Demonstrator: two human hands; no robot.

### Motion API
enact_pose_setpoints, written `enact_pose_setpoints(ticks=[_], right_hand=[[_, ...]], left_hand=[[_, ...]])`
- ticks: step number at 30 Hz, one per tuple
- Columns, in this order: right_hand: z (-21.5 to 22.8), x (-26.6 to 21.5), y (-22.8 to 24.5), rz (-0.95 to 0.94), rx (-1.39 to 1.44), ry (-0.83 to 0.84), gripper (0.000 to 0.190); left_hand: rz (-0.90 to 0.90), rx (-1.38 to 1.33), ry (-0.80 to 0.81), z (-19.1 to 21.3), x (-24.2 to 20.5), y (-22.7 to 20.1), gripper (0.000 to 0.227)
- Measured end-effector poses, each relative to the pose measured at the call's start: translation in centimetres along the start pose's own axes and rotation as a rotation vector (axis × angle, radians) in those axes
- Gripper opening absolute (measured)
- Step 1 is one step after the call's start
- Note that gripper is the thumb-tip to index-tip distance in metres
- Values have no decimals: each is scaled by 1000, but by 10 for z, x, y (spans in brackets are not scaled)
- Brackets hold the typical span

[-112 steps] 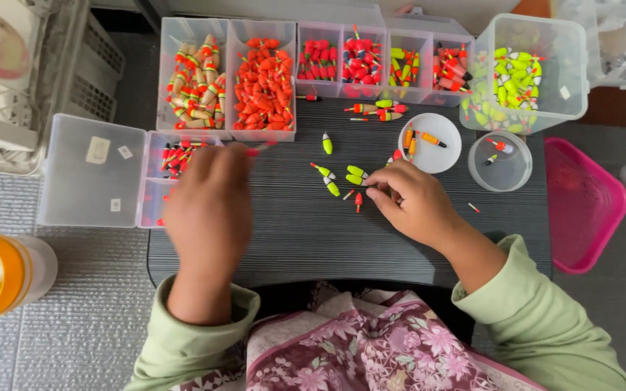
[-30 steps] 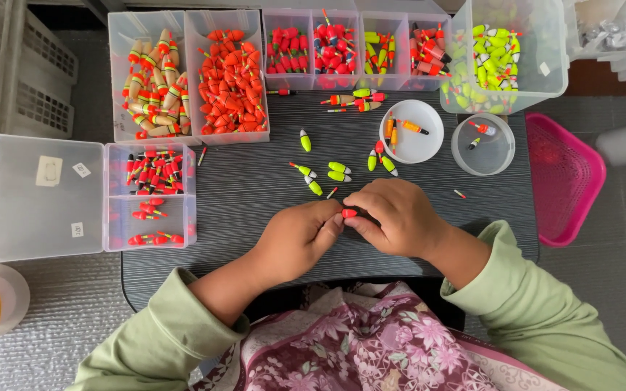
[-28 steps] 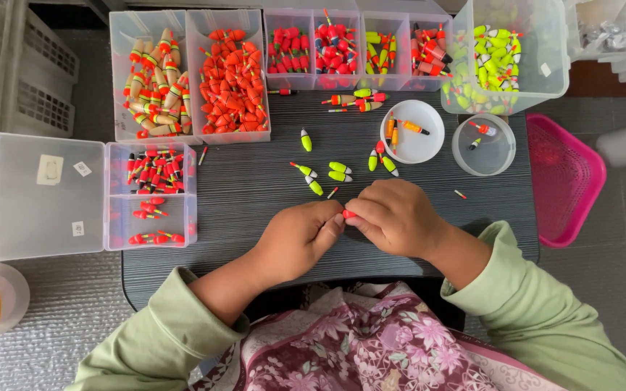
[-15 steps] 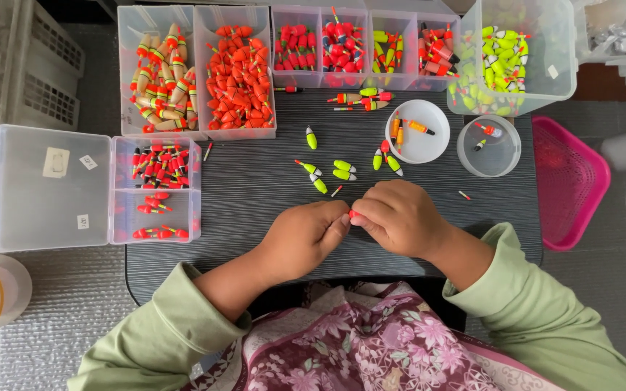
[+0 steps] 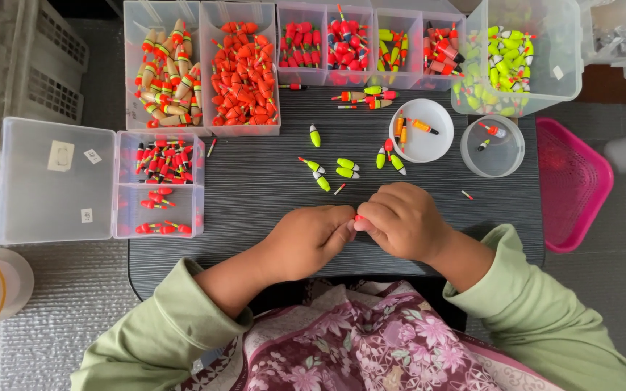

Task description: Assembling fishing floats by manually inserting stems into float bodies and organizing them into various plastic bins.

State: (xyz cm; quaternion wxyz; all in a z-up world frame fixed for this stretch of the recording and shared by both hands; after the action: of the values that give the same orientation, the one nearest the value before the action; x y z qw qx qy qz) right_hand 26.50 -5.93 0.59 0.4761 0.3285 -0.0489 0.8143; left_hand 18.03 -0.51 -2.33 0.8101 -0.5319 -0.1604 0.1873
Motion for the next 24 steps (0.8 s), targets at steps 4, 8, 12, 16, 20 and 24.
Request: enact_pose_setpoints(ticks=[4,8,12,16,20,24], right_hand=[[-1,3,-5,-62,91,13,33],[-4,2,-4,-33,73,36,29],[-13,-2,-9,-69,96,99,37],[-15,0,-11,-176,280,128,40],[-21,2,-9,-194,347,161,47],[-13,2,-22,-239,347,123,41]], left_hand=[[-5,99,9,5,1,-6,25],[20,89,4,18,-1,-17,22],[-46,256,-30,13,-4,-3,18],[-140,399,-61,15,-14,-26,15],[-134,677,-152,22,-36,-44,16],[206,1099,-590,86,-97,-51,8]])
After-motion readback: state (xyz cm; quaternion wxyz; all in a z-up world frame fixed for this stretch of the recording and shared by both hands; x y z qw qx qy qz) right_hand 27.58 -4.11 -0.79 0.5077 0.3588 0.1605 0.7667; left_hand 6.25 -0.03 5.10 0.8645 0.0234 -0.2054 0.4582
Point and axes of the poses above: each hand's wrist, its own x-axis towards the middle knuckle, its own z-axis out of the back of the hand, y = z × x, the point moved 10 cm from there along x, towards the middle knuckle, and after that the axes turned 1 degree about -z, right-handed, at the moved point
